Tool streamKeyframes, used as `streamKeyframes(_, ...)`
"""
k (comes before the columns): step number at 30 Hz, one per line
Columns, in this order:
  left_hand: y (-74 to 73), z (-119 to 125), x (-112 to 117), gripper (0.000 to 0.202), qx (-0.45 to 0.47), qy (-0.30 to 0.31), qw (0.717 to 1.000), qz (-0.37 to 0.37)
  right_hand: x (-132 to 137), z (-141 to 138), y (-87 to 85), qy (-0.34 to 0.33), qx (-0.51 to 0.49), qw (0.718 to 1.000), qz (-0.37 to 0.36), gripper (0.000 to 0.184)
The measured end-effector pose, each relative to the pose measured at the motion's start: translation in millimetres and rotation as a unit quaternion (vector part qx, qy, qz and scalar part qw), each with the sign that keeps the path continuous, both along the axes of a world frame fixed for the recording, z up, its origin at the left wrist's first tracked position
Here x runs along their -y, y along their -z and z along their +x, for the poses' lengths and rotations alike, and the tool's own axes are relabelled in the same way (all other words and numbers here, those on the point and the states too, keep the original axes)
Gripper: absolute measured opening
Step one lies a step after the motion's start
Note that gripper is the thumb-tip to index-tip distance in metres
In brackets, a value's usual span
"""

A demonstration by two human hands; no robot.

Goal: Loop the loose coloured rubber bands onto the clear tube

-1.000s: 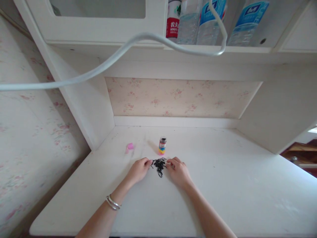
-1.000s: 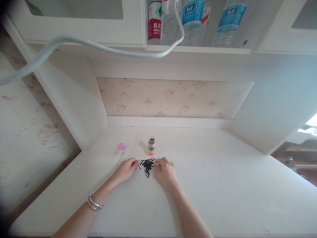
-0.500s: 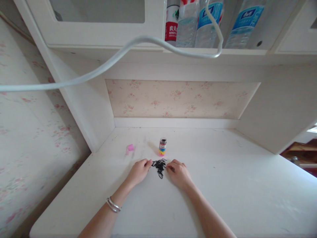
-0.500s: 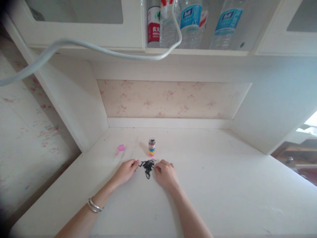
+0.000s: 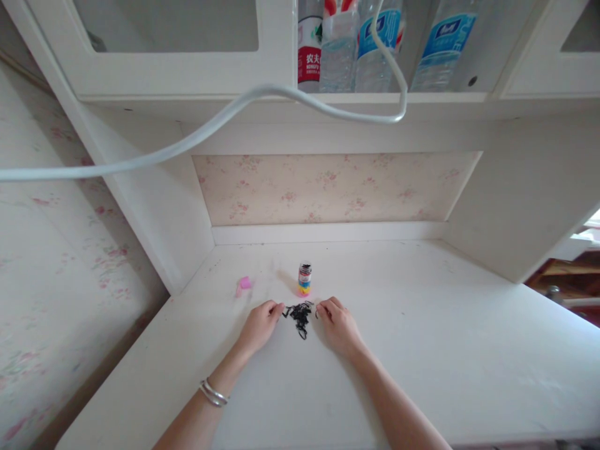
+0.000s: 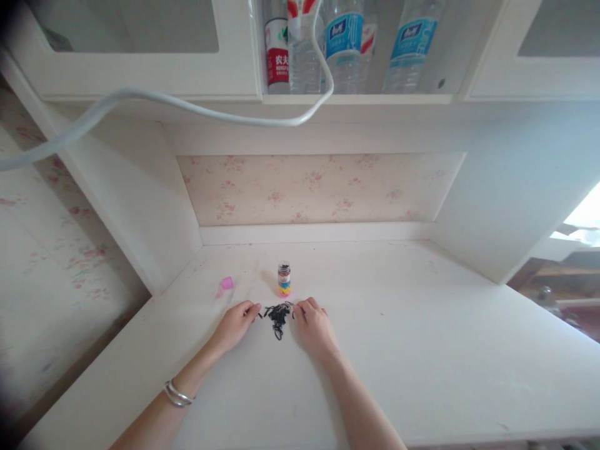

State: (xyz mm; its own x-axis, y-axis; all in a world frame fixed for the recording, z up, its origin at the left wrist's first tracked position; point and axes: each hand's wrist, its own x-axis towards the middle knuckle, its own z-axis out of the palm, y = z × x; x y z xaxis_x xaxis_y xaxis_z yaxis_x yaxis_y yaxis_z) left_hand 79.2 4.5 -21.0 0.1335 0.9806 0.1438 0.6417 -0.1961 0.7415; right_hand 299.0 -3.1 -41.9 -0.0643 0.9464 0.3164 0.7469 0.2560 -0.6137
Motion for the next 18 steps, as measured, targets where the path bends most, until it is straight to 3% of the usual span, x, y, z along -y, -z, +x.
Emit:
streamKeyframes(6, -11.8, 0.8, -6.9, 0.045, 0.069, -0.016, 0.998, 0.003, 1.4, 0.1, -3.7, 0.004, -0.017, 1.0, -0.002, 0.033)
streamKeyframes(14, -66.8, 33.2, -43.2, 0.034, 0.064, -0.023, 0.992, 0.107, 1.7, 0.2, -7.1, 0.005, -0.027, 1.0, -0.005, 0.033)
streamKeyframes(18, -81.5, 51.3, -66.2, 0.025, 0.021, -0.014, 0.987, 0.158, 1.5, 1.0, -4.8, 0.005, -0.027, 1.0, 0.002, 0.033)
